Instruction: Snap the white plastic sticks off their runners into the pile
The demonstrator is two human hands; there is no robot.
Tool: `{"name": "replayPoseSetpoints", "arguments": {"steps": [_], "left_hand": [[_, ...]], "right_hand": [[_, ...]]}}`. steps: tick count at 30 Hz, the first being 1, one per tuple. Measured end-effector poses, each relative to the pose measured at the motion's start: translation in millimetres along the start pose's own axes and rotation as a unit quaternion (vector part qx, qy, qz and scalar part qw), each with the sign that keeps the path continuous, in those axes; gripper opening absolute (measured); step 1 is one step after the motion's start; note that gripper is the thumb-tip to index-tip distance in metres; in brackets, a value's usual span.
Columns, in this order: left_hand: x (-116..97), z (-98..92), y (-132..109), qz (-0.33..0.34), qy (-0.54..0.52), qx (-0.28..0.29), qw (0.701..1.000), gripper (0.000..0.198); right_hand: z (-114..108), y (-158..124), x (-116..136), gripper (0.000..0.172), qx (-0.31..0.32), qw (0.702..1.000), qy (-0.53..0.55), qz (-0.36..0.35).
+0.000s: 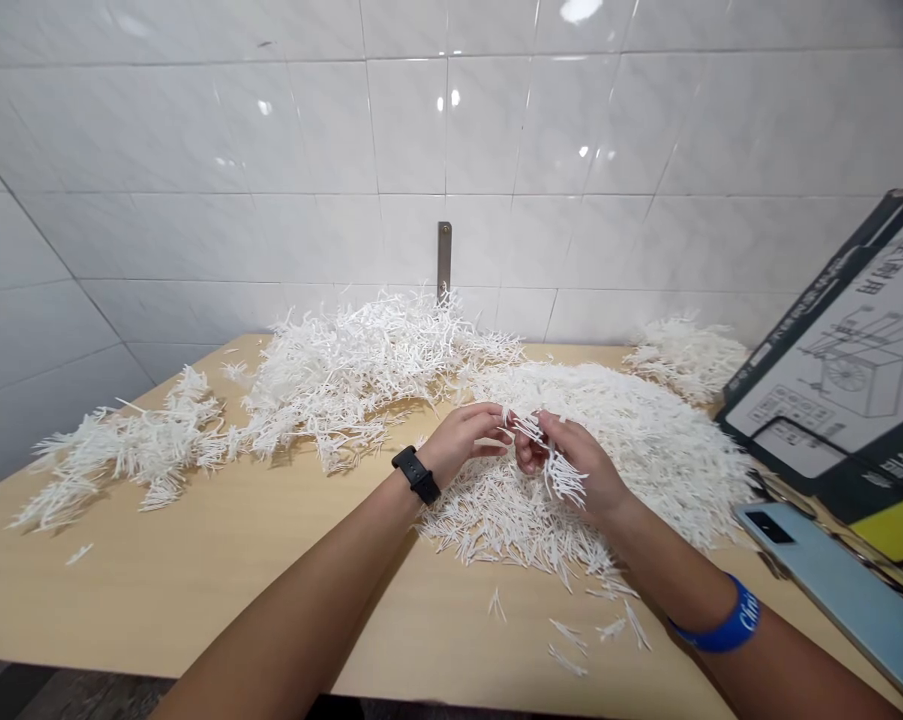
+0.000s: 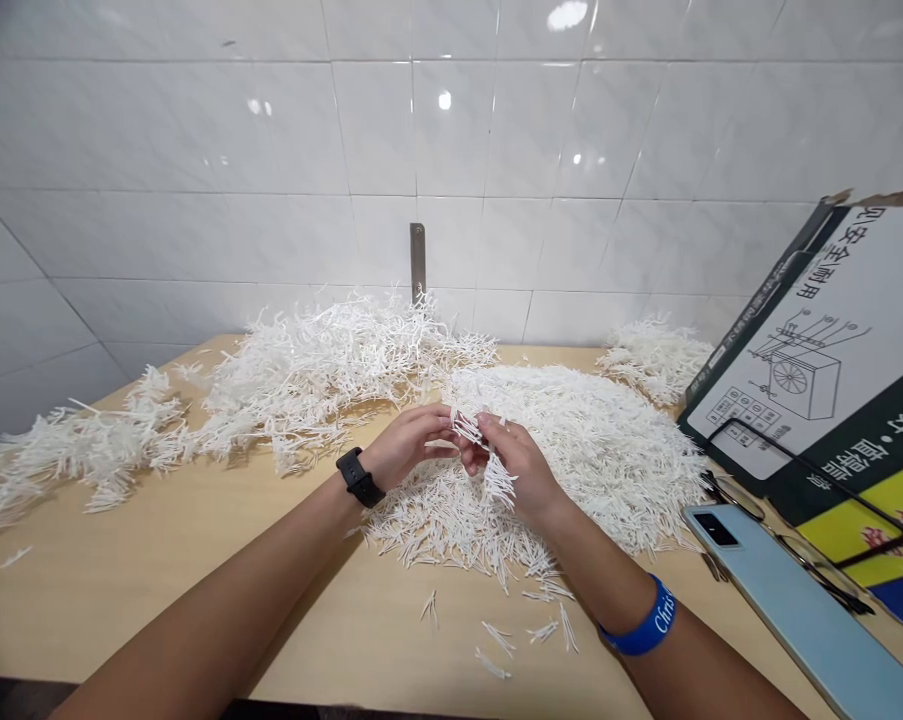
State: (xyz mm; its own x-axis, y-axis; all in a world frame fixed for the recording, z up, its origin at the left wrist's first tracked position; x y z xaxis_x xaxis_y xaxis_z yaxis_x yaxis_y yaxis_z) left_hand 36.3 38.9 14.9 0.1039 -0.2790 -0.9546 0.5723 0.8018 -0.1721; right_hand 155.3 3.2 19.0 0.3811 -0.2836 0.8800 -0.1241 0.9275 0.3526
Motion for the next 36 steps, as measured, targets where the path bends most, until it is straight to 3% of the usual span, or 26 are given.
{"name": "replayPoseSetpoints", "arguments": {"steps": [6, 13, 17, 21, 25, 27, 30, 36], "left_hand": [[-1.6, 7.5, -1.5, 0.033, 0.053, 0.001, 0.998, 0.046], [4.0, 21.0, -3.3, 0.019, 0.055, 0.053, 0.997, 0.054], [3.3, 19.8, -5.1, 0.025, -0.025, 0.022, 0.999, 0.047], [7.5, 20.0, -4.4, -0.036, -0.097, -0.013, 0.995, 0.037], [3.8, 2.7, -3.8, -0.044, -0.228, -0.080, 0.969, 0.030], [-2.5, -8.2, -4.7, -0.009, -0.239, -0.106, 0.965, 0.028], [-9.0, -16.4, -5.8, 0.029, -0.184, -0.121, 0.975, 0.019], [-3.2, -10.5, -1.4, 0.018, -0.134, -0.080, 0.988, 0.014]], "right_hand": [[5.1, -1.8, -4.0, 0.043, 0.041, 0.995, -0.070, 0.049], [10.1, -4.8, -18.2, 0.057, 0.070, 0.988, -0.122, 0.066], [12.6, -3.8, -17.3, 0.053, 0.098, 0.982, -0.162, 0.004], [23.0, -9.3, -10.5, 0.053, 0.152, 0.963, -0.219, -0.047], [36.2, -17.1, -2.5, 0.043, 0.221, 0.939, -0.241, -0.104], [33.2, -15.9, -0.1, 0.040, 0.206, 0.941, -0.242, -0.115], [17.2, -8.3, 2.0, 0.041, 0.123, 0.961, -0.225, -0.104], [1.1, 0.8, 10.5, 0.031, 0.016, 0.984, -0.144, -0.104]]}}
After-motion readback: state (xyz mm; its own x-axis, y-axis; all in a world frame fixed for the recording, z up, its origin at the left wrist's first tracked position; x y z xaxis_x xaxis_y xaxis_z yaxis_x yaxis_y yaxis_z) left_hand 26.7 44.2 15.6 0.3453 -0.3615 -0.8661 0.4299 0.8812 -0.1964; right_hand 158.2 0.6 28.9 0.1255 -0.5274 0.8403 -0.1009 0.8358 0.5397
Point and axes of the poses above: each hand's wrist, its own y-axis towards the middle knuckle, its own z-axis out of the palm, x = y × z, the point moved 6 cm from there along y, towards the middle knuckle, and after that the axes turned 13 degrees about -z, right-handed, at the moved point
